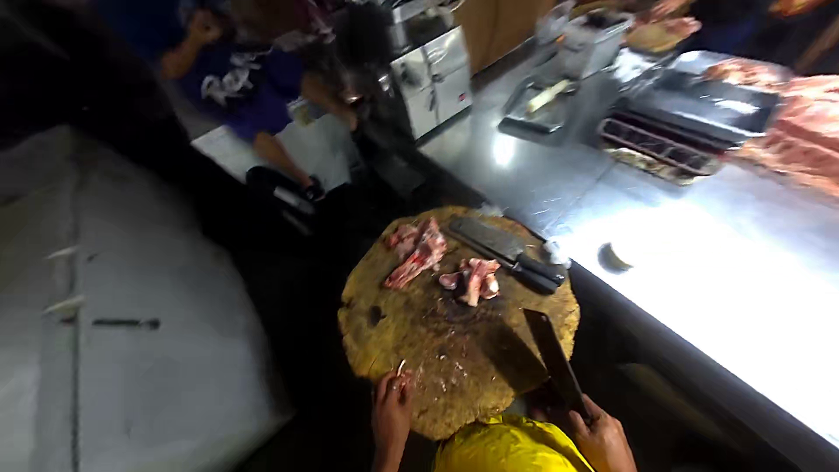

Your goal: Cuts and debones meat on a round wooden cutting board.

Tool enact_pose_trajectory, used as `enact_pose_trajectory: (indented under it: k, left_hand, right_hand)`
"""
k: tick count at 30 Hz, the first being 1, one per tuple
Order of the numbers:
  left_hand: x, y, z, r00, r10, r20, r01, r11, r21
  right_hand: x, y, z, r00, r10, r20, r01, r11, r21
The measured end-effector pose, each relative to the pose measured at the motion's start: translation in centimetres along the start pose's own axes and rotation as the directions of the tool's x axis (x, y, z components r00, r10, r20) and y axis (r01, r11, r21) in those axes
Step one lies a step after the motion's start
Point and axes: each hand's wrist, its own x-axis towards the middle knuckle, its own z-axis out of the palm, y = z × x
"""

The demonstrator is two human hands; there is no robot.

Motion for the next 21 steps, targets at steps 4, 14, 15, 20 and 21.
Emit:
enact_pose_trajectory:
  k: [4, 14, 15, 20, 21]
  left_hand:
    - [-1.0, 0.1, -0.3, 0.986, -0.148, -0.081, 0.146, 0.989, -0.031]
    - [-2.5, -0.5, -1.6, 0.809, -0.588, 0.014, 0.549, 0.747, -0.374]
    - [-2.7, -0.7, -1.6, 0.8, -0.6, 0.027, 0.555, 0.722, -0.412]
    - [-3.5, -0.5, -1.4, 0.788, -0.613, 0.053, 0.543, 0.652, -0.529]
    - [-3.7, -0.4, -1.4, 0.783, -0.619, 0.064, 0.547, 0.634, -0.547]
  right_hand:
    - [0.6, 0.7, -0.6, 0.999, -0.027, 0.018, 0.025, 0.991, 0.132]
    - [5.9, 0.1, -2.2, 0.706, -0.093, 0.702, -0.421, 0.742, 0.521]
    - [6.2, -0.7, -1.0, 0.664, -0.1, 0.741, -0.43, 0.76, 0.487]
    - [6.1, -7.1, 5.8, 0.462, -0.12, 0.879, -0.366, 0.877, 0.312]
    - [5.7, -8.6, 7.0, 0.421, -0.124, 0.899, -0.345, 0.894, 0.285]
